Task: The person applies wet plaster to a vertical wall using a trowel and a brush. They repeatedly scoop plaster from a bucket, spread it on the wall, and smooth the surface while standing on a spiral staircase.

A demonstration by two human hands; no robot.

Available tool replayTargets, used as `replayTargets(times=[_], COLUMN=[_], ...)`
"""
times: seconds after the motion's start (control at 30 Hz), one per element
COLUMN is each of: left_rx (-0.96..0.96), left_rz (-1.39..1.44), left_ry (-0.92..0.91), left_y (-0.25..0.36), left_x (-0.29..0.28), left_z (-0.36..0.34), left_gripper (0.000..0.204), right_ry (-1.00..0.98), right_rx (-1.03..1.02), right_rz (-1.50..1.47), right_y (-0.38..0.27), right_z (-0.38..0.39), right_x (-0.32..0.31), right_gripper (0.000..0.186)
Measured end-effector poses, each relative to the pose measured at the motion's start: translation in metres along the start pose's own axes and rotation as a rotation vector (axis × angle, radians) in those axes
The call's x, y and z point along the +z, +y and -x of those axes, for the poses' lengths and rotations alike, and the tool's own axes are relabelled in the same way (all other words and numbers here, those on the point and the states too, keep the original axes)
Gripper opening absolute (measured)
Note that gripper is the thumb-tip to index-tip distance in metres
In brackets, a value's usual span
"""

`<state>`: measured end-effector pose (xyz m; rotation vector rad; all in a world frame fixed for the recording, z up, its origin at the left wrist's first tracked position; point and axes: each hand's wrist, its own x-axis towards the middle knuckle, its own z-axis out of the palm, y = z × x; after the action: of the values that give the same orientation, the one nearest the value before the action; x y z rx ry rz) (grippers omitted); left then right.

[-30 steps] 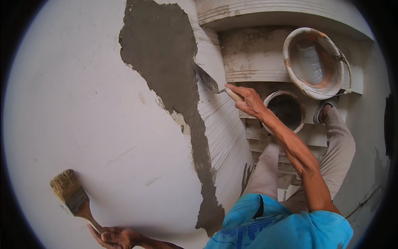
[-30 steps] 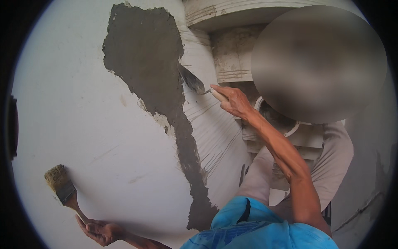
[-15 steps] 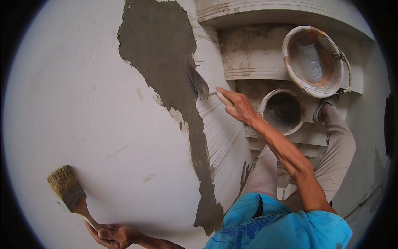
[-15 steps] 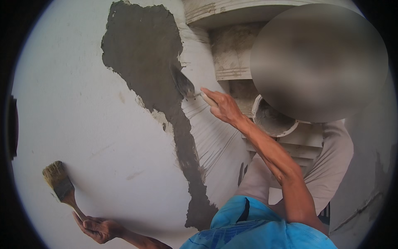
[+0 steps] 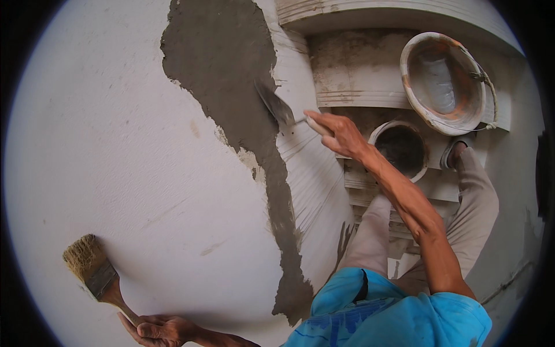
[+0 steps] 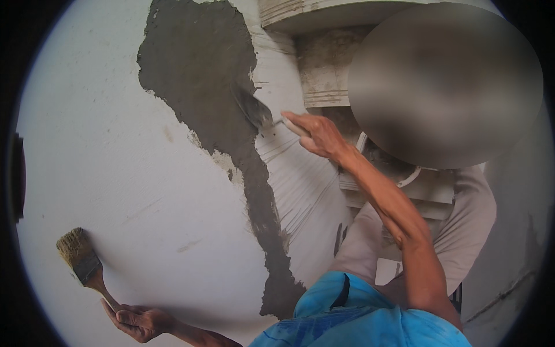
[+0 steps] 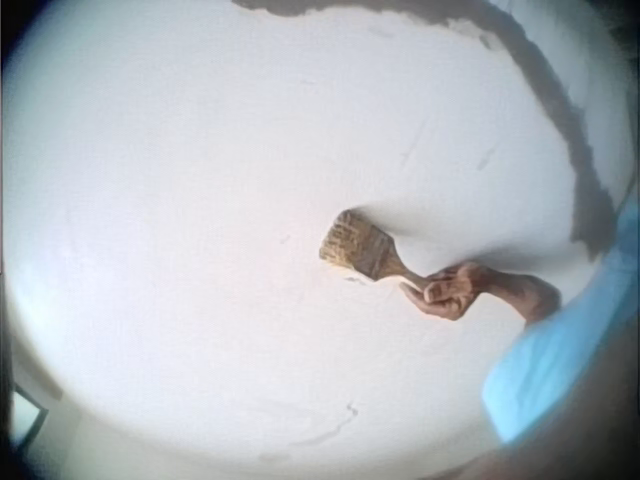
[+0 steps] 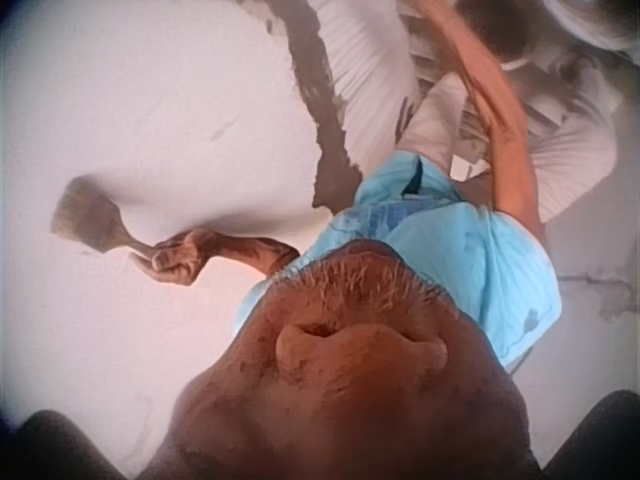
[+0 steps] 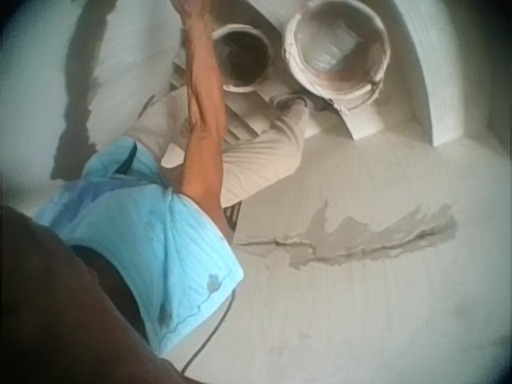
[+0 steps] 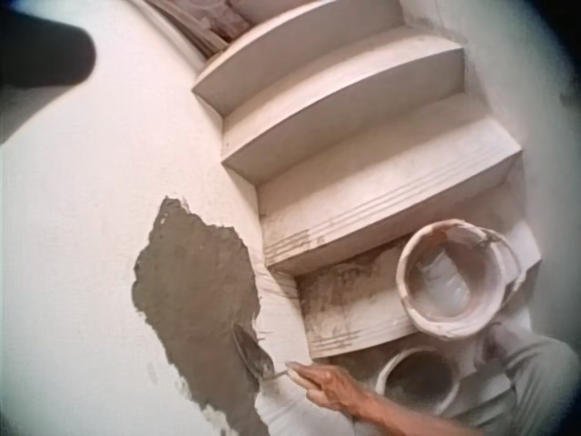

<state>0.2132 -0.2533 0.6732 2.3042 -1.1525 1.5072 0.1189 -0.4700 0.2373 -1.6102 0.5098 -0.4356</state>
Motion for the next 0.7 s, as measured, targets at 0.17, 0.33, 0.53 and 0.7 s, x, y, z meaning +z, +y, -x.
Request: replayTargets(times=[0.17,0.33,0.53,0.7], left_rx=[-0.026,-0.033,-0.008,0.007], left_rz=[0.015,0.018,-0.037,0.025], left_ry=[0.014,0.014,-0.01,-0.03], left_y=[-0.008,-0.004,-0.007,-0.012], left_x=[-0.004,-0.002,-0.005,-0.006], left_z=[-0.002,-0.002,-0.001,0.001], left_gripper=[0.046,0.047,0.046,0.043], right_ry=[0.047,0.185,0.101,0.225], right_rx=[-0.069,-0.081,0.044,-0.059], right_rz=[-0.068,0.059,0.112,0.082], right_y=[0.005,0.017,-0.01,-0.002], right_z=[0.015,-0.008,0.054,0.048], right_x=[-0.009,0.013,0.057,0.038], right_gripper=[0.076,0.079,0.082,0.078])
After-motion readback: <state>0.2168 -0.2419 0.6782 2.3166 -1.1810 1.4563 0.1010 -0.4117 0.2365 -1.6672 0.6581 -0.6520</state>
